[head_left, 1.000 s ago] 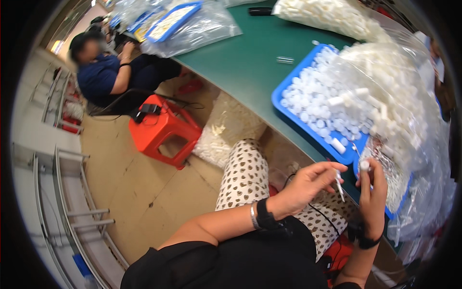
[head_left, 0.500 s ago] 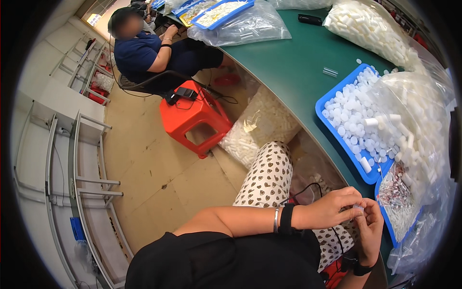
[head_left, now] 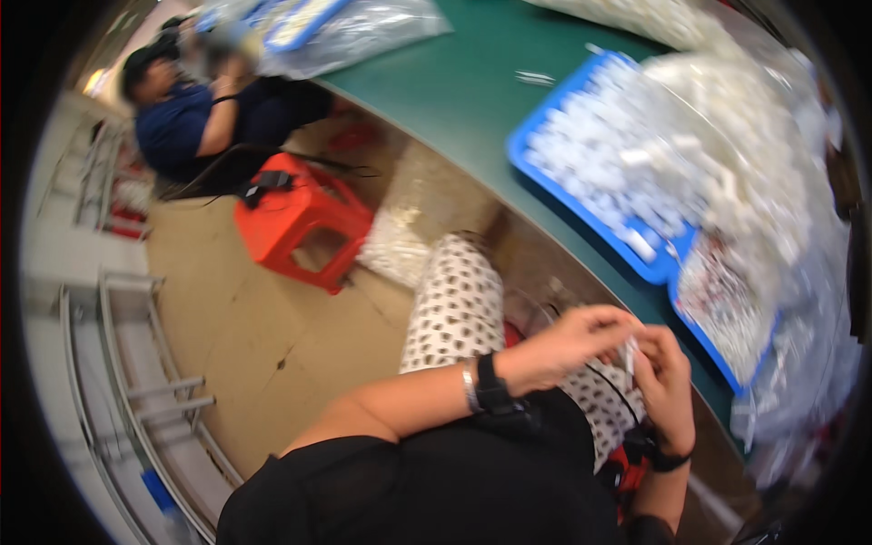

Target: The person sits at a green workbench and repeatedly assembles small white cylindrical plastic components with thin metal rods. They pick up a white cylinder and a rod, insert the rod into the cylinder, and place the finished unit into a blue tray.

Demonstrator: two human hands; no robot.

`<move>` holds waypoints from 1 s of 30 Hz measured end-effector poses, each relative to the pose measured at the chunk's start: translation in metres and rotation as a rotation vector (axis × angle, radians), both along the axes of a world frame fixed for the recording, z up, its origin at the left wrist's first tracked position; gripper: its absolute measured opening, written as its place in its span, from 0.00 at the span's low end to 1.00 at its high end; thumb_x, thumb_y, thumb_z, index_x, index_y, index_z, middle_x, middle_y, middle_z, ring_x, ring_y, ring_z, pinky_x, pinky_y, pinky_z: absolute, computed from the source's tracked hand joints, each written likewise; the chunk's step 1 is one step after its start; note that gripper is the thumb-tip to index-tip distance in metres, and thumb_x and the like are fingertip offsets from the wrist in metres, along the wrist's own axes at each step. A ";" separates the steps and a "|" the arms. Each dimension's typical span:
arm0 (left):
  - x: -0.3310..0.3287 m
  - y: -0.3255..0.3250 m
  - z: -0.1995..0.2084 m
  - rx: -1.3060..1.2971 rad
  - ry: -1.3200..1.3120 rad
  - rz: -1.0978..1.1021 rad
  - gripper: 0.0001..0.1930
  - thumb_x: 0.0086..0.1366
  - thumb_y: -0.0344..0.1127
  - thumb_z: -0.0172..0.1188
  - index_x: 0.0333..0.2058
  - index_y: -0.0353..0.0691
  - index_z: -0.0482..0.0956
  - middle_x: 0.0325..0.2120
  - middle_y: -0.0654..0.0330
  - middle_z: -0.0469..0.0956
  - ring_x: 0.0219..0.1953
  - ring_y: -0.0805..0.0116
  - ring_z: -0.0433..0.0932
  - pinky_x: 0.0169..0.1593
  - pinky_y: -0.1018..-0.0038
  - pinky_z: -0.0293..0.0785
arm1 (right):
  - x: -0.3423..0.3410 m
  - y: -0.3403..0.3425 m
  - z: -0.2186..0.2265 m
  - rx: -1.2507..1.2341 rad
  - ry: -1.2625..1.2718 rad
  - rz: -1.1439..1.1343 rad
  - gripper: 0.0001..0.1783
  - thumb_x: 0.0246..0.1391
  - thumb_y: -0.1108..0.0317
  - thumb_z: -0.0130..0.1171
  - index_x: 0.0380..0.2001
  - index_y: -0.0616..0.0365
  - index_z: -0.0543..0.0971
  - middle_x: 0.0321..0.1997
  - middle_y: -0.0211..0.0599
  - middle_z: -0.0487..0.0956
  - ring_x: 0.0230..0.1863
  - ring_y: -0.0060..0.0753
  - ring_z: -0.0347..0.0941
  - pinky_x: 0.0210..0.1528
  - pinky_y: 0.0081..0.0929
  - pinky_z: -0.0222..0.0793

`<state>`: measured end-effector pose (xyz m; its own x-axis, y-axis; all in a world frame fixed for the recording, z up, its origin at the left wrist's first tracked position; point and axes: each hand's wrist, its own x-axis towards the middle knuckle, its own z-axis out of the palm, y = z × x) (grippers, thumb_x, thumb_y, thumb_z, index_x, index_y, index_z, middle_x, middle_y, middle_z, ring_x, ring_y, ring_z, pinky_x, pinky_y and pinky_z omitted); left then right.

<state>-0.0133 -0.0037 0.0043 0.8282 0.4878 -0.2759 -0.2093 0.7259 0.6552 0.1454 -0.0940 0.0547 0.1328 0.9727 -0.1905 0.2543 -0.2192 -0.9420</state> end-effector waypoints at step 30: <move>0.006 -0.007 0.018 -0.025 -0.014 -0.229 0.09 0.74 0.36 0.49 0.50 0.44 0.64 0.38 0.53 0.78 0.28 0.75 0.71 0.32 0.77 0.69 | 0.249 -0.025 0.017 0.026 -1.447 -0.335 0.13 0.52 0.73 0.58 0.43 0.63 0.77 0.43 0.49 0.78 0.47 0.57 0.72 0.48 0.46 0.69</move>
